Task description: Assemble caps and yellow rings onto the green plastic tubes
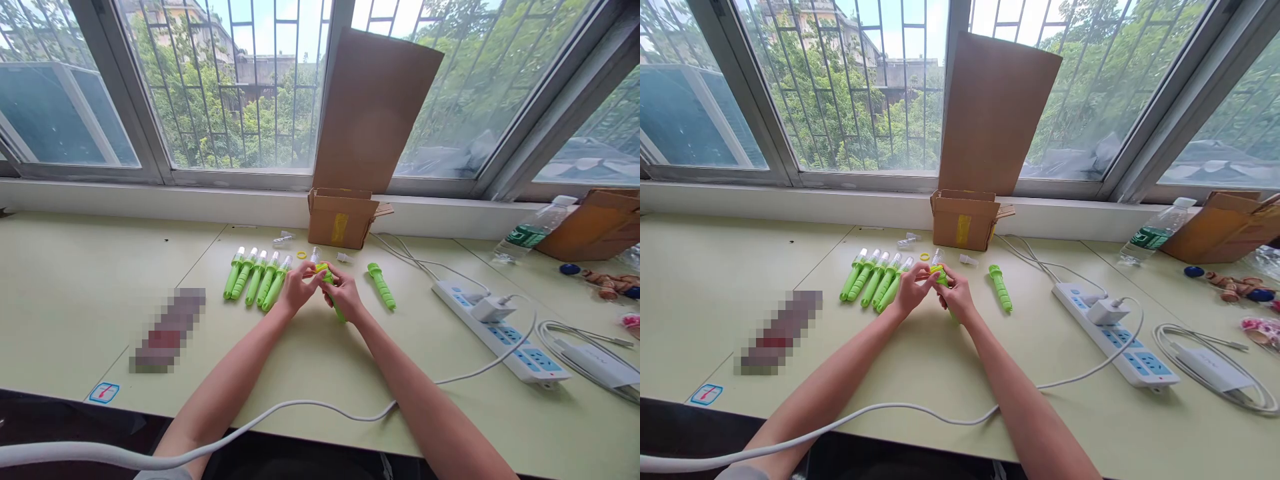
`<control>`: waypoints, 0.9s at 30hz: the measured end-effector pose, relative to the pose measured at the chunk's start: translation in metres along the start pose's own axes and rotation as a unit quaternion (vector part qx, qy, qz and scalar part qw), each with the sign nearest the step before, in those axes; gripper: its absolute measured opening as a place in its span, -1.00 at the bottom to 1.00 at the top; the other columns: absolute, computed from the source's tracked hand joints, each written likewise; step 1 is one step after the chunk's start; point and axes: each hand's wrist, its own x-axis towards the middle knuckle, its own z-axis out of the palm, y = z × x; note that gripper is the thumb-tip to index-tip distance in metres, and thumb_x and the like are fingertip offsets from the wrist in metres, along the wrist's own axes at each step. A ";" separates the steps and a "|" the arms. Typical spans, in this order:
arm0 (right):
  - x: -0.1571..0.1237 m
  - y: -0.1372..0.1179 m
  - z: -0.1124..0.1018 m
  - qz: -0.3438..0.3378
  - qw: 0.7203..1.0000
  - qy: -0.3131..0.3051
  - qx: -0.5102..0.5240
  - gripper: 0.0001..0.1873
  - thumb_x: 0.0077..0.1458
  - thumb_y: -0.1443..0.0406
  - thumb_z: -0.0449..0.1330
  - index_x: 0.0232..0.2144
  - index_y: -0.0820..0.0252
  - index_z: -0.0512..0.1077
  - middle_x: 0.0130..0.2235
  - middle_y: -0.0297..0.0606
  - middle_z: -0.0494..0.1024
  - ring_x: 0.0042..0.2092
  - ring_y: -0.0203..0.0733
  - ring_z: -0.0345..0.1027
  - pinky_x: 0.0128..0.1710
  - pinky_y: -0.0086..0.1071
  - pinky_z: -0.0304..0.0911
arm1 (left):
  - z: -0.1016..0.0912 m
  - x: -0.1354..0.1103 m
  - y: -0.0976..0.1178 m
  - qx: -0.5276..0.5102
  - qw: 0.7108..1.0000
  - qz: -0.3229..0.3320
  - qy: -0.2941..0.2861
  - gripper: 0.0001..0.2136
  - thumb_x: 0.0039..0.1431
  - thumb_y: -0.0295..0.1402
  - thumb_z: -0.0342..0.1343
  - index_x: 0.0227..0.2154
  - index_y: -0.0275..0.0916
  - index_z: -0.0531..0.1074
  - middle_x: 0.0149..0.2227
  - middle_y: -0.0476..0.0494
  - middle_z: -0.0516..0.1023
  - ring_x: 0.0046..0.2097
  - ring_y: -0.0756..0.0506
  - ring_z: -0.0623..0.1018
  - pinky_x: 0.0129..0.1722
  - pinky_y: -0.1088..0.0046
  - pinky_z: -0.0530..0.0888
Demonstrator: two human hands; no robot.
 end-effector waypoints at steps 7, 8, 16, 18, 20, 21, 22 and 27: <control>-0.004 -0.008 0.001 0.028 0.997 -0.044 0.055 -0.40 -0.14 0.12 0.31 -0.01 0.15 0.36 -0.60 -0.50 0.27 -0.68 -0.43 0.08 -0.75 -0.52 0.04 | -0.001 -0.003 0.002 -0.014 1.000 -0.004 -0.001 -0.73 0.00 -0.16 0.25 -0.34 -0.21 0.38 -0.32 -0.10 0.60 -0.25 -0.14 0.63 -0.25 0.31 0.62; -0.005 -0.009 0.001 0.033 0.996 -0.053 0.065 -0.43 -0.13 0.13 0.30 -0.03 0.14 0.36 -0.60 -0.50 0.27 -0.68 -0.43 0.08 -0.74 -0.52 0.03 | -0.002 -0.003 0.002 -0.017 1.000 -0.005 0.000 -0.71 -0.02 -0.15 0.26 -0.34 -0.21 0.38 -0.31 -0.11 0.60 -0.25 -0.14 0.63 -0.25 0.31 0.62; -0.006 -0.009 -0.001 0.073 0.987 -0.085 0.119 -0.57 -0.12 0.20 0.29 -0.13 0.13 0.38 -0.56 -0.45 0.33 -0.66 -0.43 0.09 -0.72 -0.52 0.00 | -0.002 -0.002 0.007 -0.039 0.998 -0.045 0.003 -0.69 -0.05 -0.14 0.27 -0.37 -0.21 0.35 -0.37 -0.10 0.60 -0.28 -0.14 0.63 -0.29 0.31 0.62; -0.006 -0.008 -0.002 0.077 0.985 -0.090 0.122 -0.58 -0.11 0.19 0.29 -0.14 0.13 0.38 -0.55 -0.44 0.34 -0.66 -0.42 0.10 -0.72 -0.52 0.00 | -0.001 -0.002 0.009 -0.059 0.997 -0.055 0.001 -0.71 -0.01 -0.13 0.24 -0.38 -0.22 0.34 -0.39 -0.10 0.59 -0.29 -0.13 0.63 -0.31 0.33 0.62; -0.005 -0.007 -0.003 0.081 0.985 -0.093 0.122 -0.57 -0.12 0.18 0.29 -0.15 0.14 0.39 -0.55 -0.43 0.35 -0.66 -0.42 0.11 -0.72 -0.51 0.00 | 0.000 -0.002 0.011 -0.078 0.995 -0.062 -0.001 -0.71 0.02 -0.13 0.22 -0.39 -0.23 0.33 -0.41 -0.10 0.58 -0.31 -0.12 0.63 -0.34 0.36 0.62; -0.004 -0.006 -0.003 0.082 0.985 -0.094 0.122 -0.57 -0.12 0.17 0.30 -0.16 0.15 0.39 -0.55 -0.43 0.35 -0.66 -0.41 0.11 -0.72 -0.51 0.01 | 0.000 -0.002 0.012 -0.085 0.994 -0.065 -0.002 -0.71 0.02 -0.13 0.21 -0.40 -0.24 0.32 -0.42 -0.10 0.58 -0.32 -0.11 0.63 -0.35 0.38 0.61; -0.004 -0.005 -0.004 0.082 0.985 -0.093 0.120 -0.57 -0.12 0.16 0.30 -0.16 0.15 0.39 -0.55 -0.42 0.36 -0.66 -0.41 0.12 -0.72 -0.51 0.02 | 0.001 -0.002 0.012 -0.090 0.994 -0.067 -0.001 -0.71 0.03 -0.13 0.21 -0.40 -0.24 0.32 -0.42 -0.10 0.58 -0.33 -0.11 0.63 -0.37 0.39 0.61; -0.003 -0.006 -0.003 0.076 0.988 -0.091 0.102 -0.55 -0.12 0.13 0.31 -0.16 0.16 0.39 -0.54 -0.40 0.39 -0.64 -0.38 0.18 -0.70 -0.49 0.09 | 0.002 -0.003 0.011 -0.093 0.993 -0.074 0.009 -0.69 0.00 -0.11 0.23 -0.40 -0.24 0.31 -0.45 -0.09 0.58 -0.34 -0.11 0.63 -0.43 0.44 0.59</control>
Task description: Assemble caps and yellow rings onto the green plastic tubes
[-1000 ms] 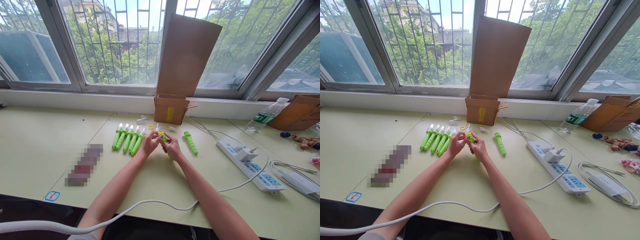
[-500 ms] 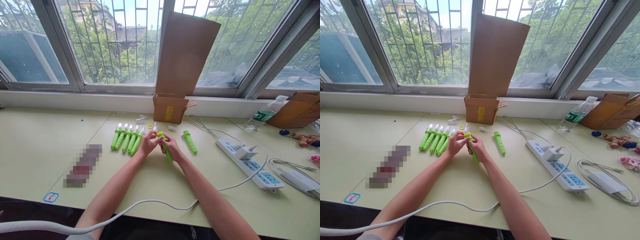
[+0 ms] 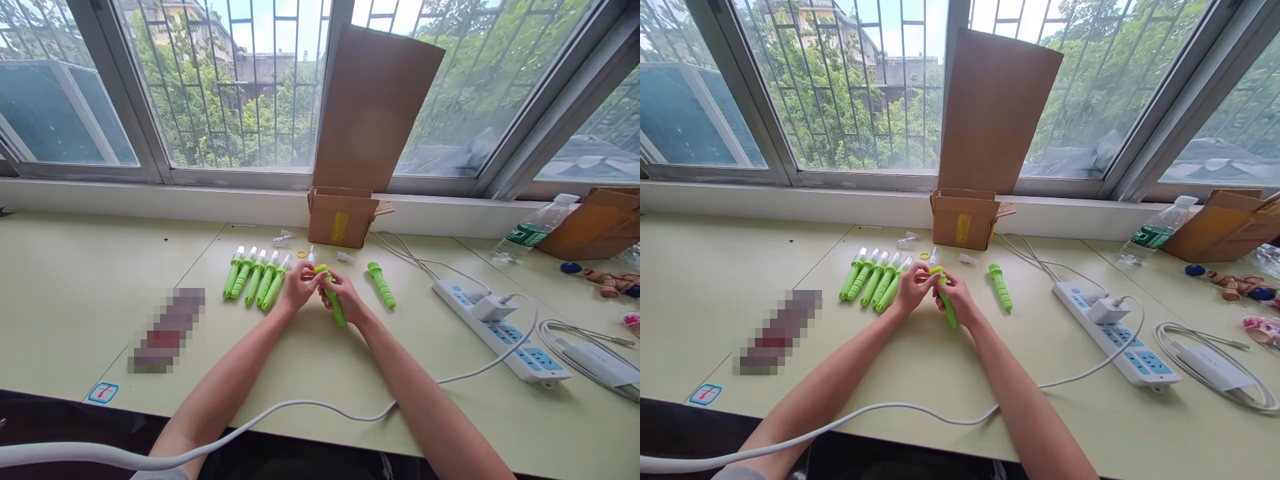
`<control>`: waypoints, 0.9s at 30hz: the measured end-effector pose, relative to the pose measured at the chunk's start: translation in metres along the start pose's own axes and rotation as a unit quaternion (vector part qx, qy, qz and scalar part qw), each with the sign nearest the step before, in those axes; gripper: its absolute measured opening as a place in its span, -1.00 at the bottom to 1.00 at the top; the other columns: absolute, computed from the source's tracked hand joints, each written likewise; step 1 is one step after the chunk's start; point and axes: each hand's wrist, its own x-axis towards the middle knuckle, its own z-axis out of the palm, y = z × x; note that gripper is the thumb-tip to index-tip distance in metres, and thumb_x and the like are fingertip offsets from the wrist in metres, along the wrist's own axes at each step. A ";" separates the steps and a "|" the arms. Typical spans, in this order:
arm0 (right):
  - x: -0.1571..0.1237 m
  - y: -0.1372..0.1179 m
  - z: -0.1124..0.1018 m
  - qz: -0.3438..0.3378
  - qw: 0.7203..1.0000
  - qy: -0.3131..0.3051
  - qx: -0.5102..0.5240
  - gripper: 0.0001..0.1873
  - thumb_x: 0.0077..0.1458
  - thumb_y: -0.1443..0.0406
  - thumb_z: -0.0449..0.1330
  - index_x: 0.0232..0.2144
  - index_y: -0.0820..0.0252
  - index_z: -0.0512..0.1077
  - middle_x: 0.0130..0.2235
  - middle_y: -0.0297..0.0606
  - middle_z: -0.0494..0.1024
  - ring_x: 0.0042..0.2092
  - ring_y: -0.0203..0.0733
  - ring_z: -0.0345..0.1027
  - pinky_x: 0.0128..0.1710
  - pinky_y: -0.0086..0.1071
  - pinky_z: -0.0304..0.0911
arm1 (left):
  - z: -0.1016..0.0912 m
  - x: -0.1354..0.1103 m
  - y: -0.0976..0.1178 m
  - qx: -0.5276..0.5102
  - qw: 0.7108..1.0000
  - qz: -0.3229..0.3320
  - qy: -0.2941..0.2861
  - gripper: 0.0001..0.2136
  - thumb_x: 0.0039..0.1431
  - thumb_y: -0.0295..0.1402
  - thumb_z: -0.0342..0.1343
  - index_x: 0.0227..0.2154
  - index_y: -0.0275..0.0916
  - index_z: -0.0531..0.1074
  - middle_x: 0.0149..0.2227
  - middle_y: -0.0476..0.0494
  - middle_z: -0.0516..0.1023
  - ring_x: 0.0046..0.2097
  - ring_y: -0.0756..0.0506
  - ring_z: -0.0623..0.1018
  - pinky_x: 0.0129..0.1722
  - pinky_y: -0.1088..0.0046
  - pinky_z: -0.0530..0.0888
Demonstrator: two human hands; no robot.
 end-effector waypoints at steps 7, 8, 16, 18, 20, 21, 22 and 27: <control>-0.001 -0.002 0.005 -0.001 0.998 0.026 -0.055 -0.46 -0.17 0.06 0.33 -0.13 0.15 0.40 -0.51 -0.38 0.41 -0.59 -0.33 0.28 -0.65 -0.45 0.23 | -0.001 -0.001 -0.003 0.008 1.000 0.006 0.008 -0.69 0.01 -0.11 0.22 -0.39 -0.24 0.32 -0.45 -0.09 0.57 -0.37 -0.10 0.63 -0.42 0.41 0.60; 0.000 -0.002 0.004 -0.001 0.997 0.033 -0.066 -0.44 -0.17 0.05 0.33 -0.11 0.15 0.39 -0.50 -0.38 0.42 -0.59 -0.33 0.29 -0.64 -0.44 0.25 | -0.001 -0.001 -0.004 0.011 1.000 0.008 0.010 -0.69 0.02 -0.11 0.21 -0.38 -0.24 0.32 -0.45 -0.09 0.57 -0.37 -0.09 0.63 -0.42 0.40 0.61; 0.009 0.013 0.000 -0.046 0.971 0.122 -0.199 -0.36 -0.15 0.02 0.31 -0.03 0.16 0.36 -0.48 -0.37 0.44 -0.63 -0.35 0.23 -0.68 -0.44 0.19 | -0.004 0.003 -0.011 0.042 0.996 0.021 0.072 -0.68 -0.02 -0.10 0.24 -0.36 -0.23 0.34 -0.40 -0.08 0.56 -0.32 -0.11 0.63 -0.35 0.35 0.63; 0.009 0.016 0.001 -0.090 0.957 0.130 -0.242 -0.47 -0.10 0.05 0.27 -0.10 0.19 0.40 -0.47 -0.34 0.45 -0.62 -0.36 0.19 -0.66 -0.44 0.16 | -0.004 0.004 -0.013 0.044 0.996 0.025 0.069 -0.67 -0.03 -0.10 0.25 -0.35 -0.23 0.35 -0.40 -0.07 0.55 -0.31 -0.11 0.63 -0.32 0.33 0.63; 0.008 0.017 0.001 -0.122 0.945 0.134 -0.271 -0.55 -0.06 0.08 0.24 -0.15 0.20 0.43 -0.47 -0.32 0.46 -0.61 -0.36 0.15 -0.65 -0.45 0.14 | -0.004 0.003 -0.014 0.047 0.997 0.030 0.061 -0.67 -0.04 -0.10 0.25 -0.34 -0.22 0.35 -0.39 -0.08 0.56 -0.29 -0.11 0.63 -0.30 0.32 0.63; 0.008 0.017 0.000 -0.129 0.942 0.136 -0.278 -0.58 -0.05 0.09 0.23 -0.16 0.21 0.43 -0.48 -0.32 0.45 -0.61 -0.36 0.14 -0.64 -0.44 0.13 | -0.004 0.003 -0.014 0.050 0.997 0.033 0.056 -0.66 -0.04 -0.10 0.25 -0.33 -0.22 0.35 -0.39 -0.08 0.56 -0.29 -0.11 0.63 -0.30 0.32 0.63; 0.007 0.017 0.000 -0.131 0.940 0.138 -0.282 -0.60 -0.04 0.10 0.22 -0.18 0.21 0.43 -0.50 -0.33 0.44 -0.62 -0.36 0.13 -0.65 -0.44 0.11 | -0.004 0.003 -0.014 0.053 0.997 0.037 0.053 -0.66 -0.04 -0.10 0.26 -0.33 -0.22 0.35 -0.38 -0.08 0.56 -0.28 -0.11 0.63 -0.30 0.31 0.63; 0.007 0.017 -0.001 -0.098 0.952 0.136 -0.255 -0.63 -0.08 0.09 0.24 -0.25 0.19 0.44 -0.61 -0.42 0.34 -0.67 -0.35 0.11 -0.70 -0.43 0.09 | -0.005 0.003 -0.016 0.064 0.996 0.040 0.046 -0.66 -0.05 -0.09 0.26 -0.34 -0.21 0.36 -0.39 -0.07 0.55 -0.28 -0.11 0.62 -0.30 0.29 0.63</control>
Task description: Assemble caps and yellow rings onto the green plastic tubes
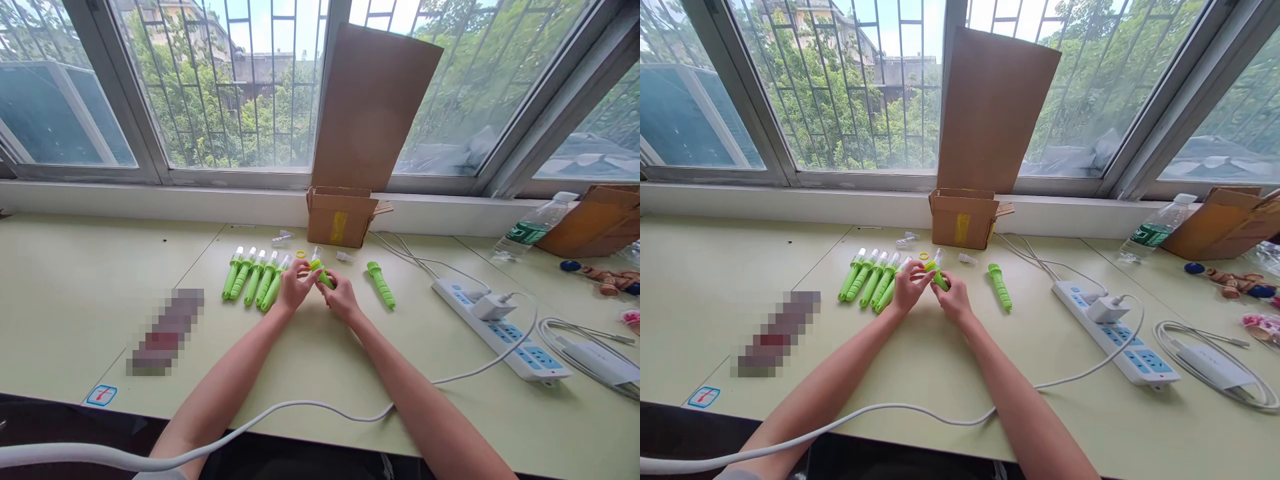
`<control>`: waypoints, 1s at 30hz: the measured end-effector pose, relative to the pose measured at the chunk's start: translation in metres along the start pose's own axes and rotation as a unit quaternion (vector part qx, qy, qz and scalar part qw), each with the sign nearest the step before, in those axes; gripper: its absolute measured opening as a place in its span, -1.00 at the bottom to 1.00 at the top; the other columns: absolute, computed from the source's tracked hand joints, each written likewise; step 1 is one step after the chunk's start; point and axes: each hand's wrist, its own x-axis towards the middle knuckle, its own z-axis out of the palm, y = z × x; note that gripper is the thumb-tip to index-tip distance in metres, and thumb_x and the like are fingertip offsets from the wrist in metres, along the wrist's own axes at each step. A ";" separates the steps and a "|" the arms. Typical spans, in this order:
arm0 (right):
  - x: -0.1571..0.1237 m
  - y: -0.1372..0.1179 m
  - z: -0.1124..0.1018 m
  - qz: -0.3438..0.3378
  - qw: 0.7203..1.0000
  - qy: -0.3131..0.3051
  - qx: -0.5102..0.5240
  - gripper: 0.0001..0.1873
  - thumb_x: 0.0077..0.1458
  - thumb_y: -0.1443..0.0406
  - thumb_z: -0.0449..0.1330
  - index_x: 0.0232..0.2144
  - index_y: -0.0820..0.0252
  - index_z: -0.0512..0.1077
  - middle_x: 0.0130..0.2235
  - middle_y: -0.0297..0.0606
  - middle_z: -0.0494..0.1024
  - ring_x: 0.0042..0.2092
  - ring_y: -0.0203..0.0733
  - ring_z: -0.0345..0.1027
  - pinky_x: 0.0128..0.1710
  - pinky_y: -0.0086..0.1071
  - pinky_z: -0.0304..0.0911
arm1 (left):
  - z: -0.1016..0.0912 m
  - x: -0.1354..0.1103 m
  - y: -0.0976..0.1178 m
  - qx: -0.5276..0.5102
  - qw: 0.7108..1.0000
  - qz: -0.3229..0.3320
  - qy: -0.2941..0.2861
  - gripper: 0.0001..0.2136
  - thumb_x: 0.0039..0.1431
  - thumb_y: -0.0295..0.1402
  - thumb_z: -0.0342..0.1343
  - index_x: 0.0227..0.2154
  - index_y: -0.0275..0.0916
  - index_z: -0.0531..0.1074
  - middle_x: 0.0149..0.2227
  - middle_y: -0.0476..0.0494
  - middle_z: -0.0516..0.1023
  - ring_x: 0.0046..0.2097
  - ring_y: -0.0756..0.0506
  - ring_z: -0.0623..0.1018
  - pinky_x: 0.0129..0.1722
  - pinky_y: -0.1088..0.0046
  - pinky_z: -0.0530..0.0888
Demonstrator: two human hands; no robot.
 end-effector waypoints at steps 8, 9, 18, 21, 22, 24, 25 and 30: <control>-0.002 -0.005 0.002 0.059 0.993 -0.035 0.095 -0.62 -0.13 0.08 0.27 -0.28 0.19 0.40 -0.65 -0.49 0.29 -0.72 -0.38 0.08 -0.77 -0.47 0.02 | -0.002 0.001 -0.002 0.029 1.000 -0.006 0.000 -0.66 -0.06 -0.08 0.26 -0.32 -0.18 0.37 -0.37 -0.07 0.52 -0.24 -0.11 0.61 -0.34 0.34 0.62; -0.003 -0.006 0.002 0.064 0.992 -0.039 0.102 -0.62 -0.13 0.08 0.27 -0.30 0.19 0.40 -0.65 -0.49 0.29 -0.72 -0.39 0.08 -0.77 -0.48 0.02 | -0.002 0.001 -0.002 0.032 0.999 -0.004 0.001 -0.66 -0.06 -0.08 0.25 -0.32 -0.18 0.37 -0.37 -0.07 0.52 -0.24 -0.11 0.61 -0.36 0.35 0.62; -0.006 -0.009 0.001 0.104 0.978 -0.085 0.157 -0.65 -0.11 0.04 0.26 -0.44 0.16 0.31 -0.63 -0.48 0.30 -0.72 -0.42 0.07 -0.77 -0.50 -0.02 | -0.002 0.003 0.001 0.012 1.000 0.000 -0.008 -0.69 0.00 -0.08 0.21 -0.35 -0.21 0.37 -0.37 -0.06 0.49 -0.26 -0.08 0.60 -0.40 0.40 0.61; -0.006 -0.010 -0.001 0.123 0.974 -0.095 0.166 -0.62 -0.12 0.01 0.27 -0.44 0.15 0.29 -0.63 -0.47 0.31 -0.72 -0.42 0.07 -0.76 -0.50 -0.01 | -0.002 0.004 0.002 0.003 1.000 0.000 -0.011 -0.69 0.01 -0.08 0.20 -0.35 -0.21 0.37 -0.37 -0.06 0.48 -0.26 -0.08 0.60 -0.41 0.41 0.61; -0.006 -0.011 -0.001 0.127 0.973 -0.098 0.168 -0.61 -0.13 0.00 0.27 -0.45 0.15 0.29 -0.62 -0.46 0.31 -0.72 -0.42 0.07 -0.76 -0.49 -0.02 | -0.003 0.004 0.003 0.001 1.000 -0.001 -0.012 -0.69 0.01 -0.08 0.20 -0.35 -0.22 0.37 -0.37 -0.06 0.48 -0.26 -0.08 0.60 -0.41 0.41 0.61; -0.006 -0.012 -0.002 0.134 0.970 -0.102 0.174 -0.59 -0.13 -0.02 0.27 -0.46 0.15 0.27 -0.62 -0.45 0.31 -0.71 -0.42 0.07 -0.76 -0.50 -0.03 | -0.003 0.004 0.003 -0.003 1.000 -0.003 -0.013 -0.69 0.00 -0.09 0.22 -0.35 -0.22 0.37 -0.37 -0.06 0.48 -0.26 -0.07 0.60 -0.41 0.42 0.61; -0.006 -0.012 -0.003 0.136 0.969 -0.106 0.178 -0.58 -0.13 -0.03 0.26 -0.46 0.15 0.27 -0.62 -0.45 0.31 -0.71 -0.42 0.07 -0.76 -0.50 -0.03 | -0.003 0.004 0.003 -0.003 1.000 -0.002 -0.014 -0.69 -0.01 -0.09 0.22 -0.35 -0.22 0.37 -0.37 -0.06 0.48 -0.27 -0.07 0.59 -0.41 0.43 0.61; -0.005 -0.013 -0.005 0.146 0.960 -0.127 0.202 -0.60 -0.11 -0.02 0.25 -0.47 0.15 0.26 -0.63 -0.47 0.29 -0.71 -0.42 0.06 -0.77 -0.50 -0.06 | -0.003 0.004 0.003 -0.004 1.000 0.001 -0.017 -0.69 -0.01 -0.09 0.22 -0.35 -0.22 0.38 -0.36 -0.07 0.47 -0.28 -0.05 0.59 -0.40 0.45 0.60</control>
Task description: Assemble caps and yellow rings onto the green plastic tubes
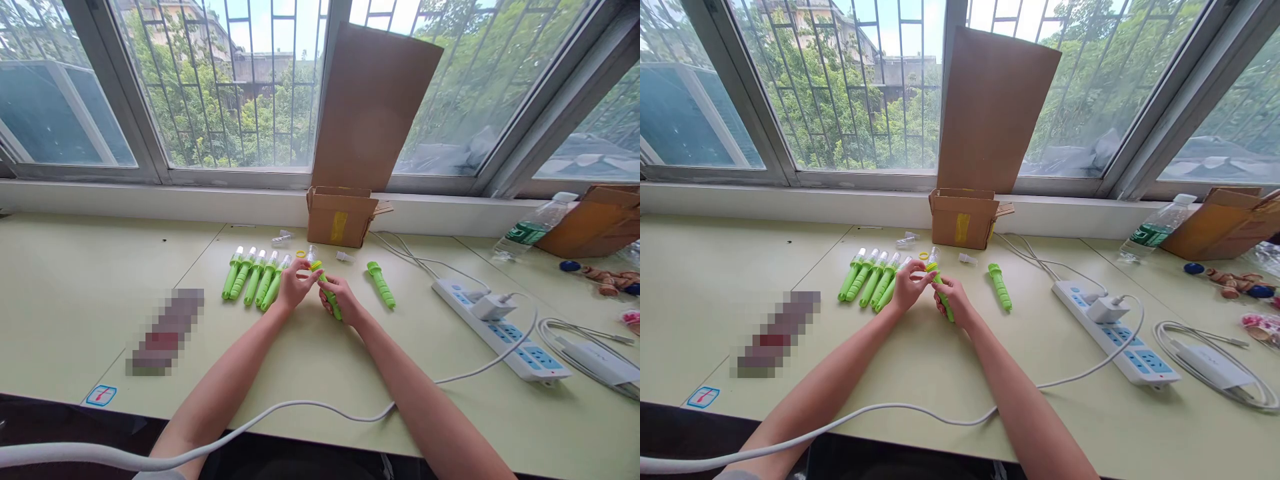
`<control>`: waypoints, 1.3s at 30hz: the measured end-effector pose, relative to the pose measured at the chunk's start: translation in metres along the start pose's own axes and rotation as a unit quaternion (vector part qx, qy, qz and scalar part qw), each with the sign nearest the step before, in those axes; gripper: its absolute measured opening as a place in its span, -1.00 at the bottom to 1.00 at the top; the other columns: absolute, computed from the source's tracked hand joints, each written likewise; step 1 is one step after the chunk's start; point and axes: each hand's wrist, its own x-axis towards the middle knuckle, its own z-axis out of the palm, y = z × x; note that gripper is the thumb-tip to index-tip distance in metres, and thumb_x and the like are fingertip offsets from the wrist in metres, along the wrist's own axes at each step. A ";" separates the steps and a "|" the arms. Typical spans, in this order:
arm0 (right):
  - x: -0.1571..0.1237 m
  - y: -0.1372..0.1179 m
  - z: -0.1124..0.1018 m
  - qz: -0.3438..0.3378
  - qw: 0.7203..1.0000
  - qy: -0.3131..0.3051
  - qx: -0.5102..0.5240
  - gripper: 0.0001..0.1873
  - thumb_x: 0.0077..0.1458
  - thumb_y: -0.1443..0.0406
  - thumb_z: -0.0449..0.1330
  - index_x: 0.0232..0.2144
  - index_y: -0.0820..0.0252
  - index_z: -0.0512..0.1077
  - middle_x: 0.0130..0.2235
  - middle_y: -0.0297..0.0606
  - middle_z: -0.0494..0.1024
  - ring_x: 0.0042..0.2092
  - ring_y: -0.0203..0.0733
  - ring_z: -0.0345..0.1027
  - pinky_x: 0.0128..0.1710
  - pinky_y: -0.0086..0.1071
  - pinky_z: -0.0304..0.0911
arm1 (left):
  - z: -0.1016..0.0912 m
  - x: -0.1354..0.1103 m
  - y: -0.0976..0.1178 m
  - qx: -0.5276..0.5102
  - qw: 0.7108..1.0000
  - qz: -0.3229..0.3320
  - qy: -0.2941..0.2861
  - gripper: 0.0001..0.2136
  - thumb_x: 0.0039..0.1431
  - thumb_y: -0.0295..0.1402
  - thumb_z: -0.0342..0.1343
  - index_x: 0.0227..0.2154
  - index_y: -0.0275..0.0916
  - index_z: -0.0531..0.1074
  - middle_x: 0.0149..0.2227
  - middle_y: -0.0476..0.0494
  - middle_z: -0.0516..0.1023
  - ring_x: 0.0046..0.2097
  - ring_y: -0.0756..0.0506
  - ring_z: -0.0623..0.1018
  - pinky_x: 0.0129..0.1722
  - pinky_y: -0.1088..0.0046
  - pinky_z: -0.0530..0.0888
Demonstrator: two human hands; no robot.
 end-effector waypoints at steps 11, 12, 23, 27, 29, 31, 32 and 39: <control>0.007 0.007 -0.001 -0.067 0.987 0.057 -0.134 -0.56 -0.09 -0.09 0.20 -0.49 0.16 0.34 -0.57 -0.38 0.35 -0.64 -0.33 0.18 -0.67 -0.43 0.11 | 0.002 -0.002 -0.004 0.010 0.999 0.002 0.050 -0.67 -0.05 -0.07 0.25 -0.38 -0.23 0.39 -0.38 -0.07 0.47 -0.29 -0.05 0.56 -0.34 0.39 0.63; 0.007 0.008 -0.001 -0.086 0.979 0.078 -0.166 -0.55 -0.08 -0.10 0.18 -0.50 0.17 0.35 -0.56 -0.37 0.34 -0.63 -0.33 0.17 -0.65 -0.43 0.11 | 0.002 -0.002 -0.003 0.017 0.998 0.006 0.057 -0.66 -0.06 -0.07 0.25 -0.38 -0.23 0.40 -0.38 -0.07 0.48 -0.29 -0.05 0.56 -0.33 0.38 0.63; 0.008 0.011 -0.002 -0.176 0.914 0.160 -0.328 -0.50 0.02 -0.11 0.09 -0.55 0.20 0.35 -0.62 -0.40 0.22 -0.55 -0.34 0.02 -0.57 -0.45 -0.06 | 0.003 -0.003 -0.001 0.061 0.995 0.054 0.049 -0.68 -0.02 -0.07 0.23 -0.36 -0.23 0.41 -0.37 -0.07 0.50 -0.31 -0.03 0.55 -0.31 0.35 0.62; 0.009 0.012 -0.002 -0.150 0.942 0.140 -0.266 -0.52 -0.02 -0.11 0.13 -0.52 0.20 0.35 -0.63 -0.40 0.22 -0.58 -0.34 0.04 -0.60 -0.45 -0.04 | 0.002 -0.002 -0.002 0.076 0.994 0.067 0.047 -0.69 -0.02 -0.08 0.23 -0.36 -0.22 0.42 -0.36 -0.08 0.51 -0.31 -0.03 0.55 -0.33 0.36 0.62; 0.008 0.012 -0.002 -0.134 0.953 0.132 -0.236 -0.53 -0.03 -0.11 0.15 -0.51 0.19 0.35 -0.64 -0.41 0.23 -0.61 -0.34 0.06 -0.62 -0.44 -0.02 | 0.002 -0.001 -0.002 0.077 0.994 0.069 0.047 -0.69 -0.01 -0.08 0.23 -0.36 -0.22 0.42 -0.36 -0.08 0.51 -0.31 -0.03 0.55 -0.34 0.36 0.62; 0.008 0.012 -0.001 -0.121 0.962 0.126 -0.212 -0.54 -0.03 -0.11 0.16 -0.51 0.18 0.35 -0.66 -0.42 0.24 -0.63 -0.34 0.06 -0.64 -0.44 0.00 | 0.002 -0.001 -0.002 0.075 0.994 0.069 0.046 -0.69 -0.02 -0.08 0.23 -0.36 -0.22 0.42 -0.35 -0.08 0.51 -0.30 -0.03 0.55 -0.35 0.37 0.62; 0.008 0.012 -0.001 -0.117 0.964 0.123 -0.202 -0.54 -0.03 -0.10 0.16 -0.52 0.18 0.34 -0.66 -0.42 0.25 -0.64 -0.35 0.06 -0.65 -0.44 0.01 | 0.002 -0.001 -0.003 0.074 0.994 0.068 0.045 -0.69 -0.02 -0.08 0.23 -0.36 -0.22 0.42 -0.35 -0.09 0.51 -0.30 -0.03 0.55 -0.35 0.38 0.62; 0.007 0.011 -0.001 -0.093 0.981 0.081 -0.147 -0.53 -0.03 -0.09 0.16 -0.60 0.16 0.24 -0.68 -0.43 0.26 -0.69 -0.39 0.04 -0.71 -0.46 -0.04 | 0.001 0.000 -0.001 0.057 0.996 0.056 0.034 -0.71 -0.01 -0.11 0.23 -0.35 -0.22 0.42 -0.34 -0.08 0.51 -0.27 -0.03 0.55 -0.31 0.36 0.62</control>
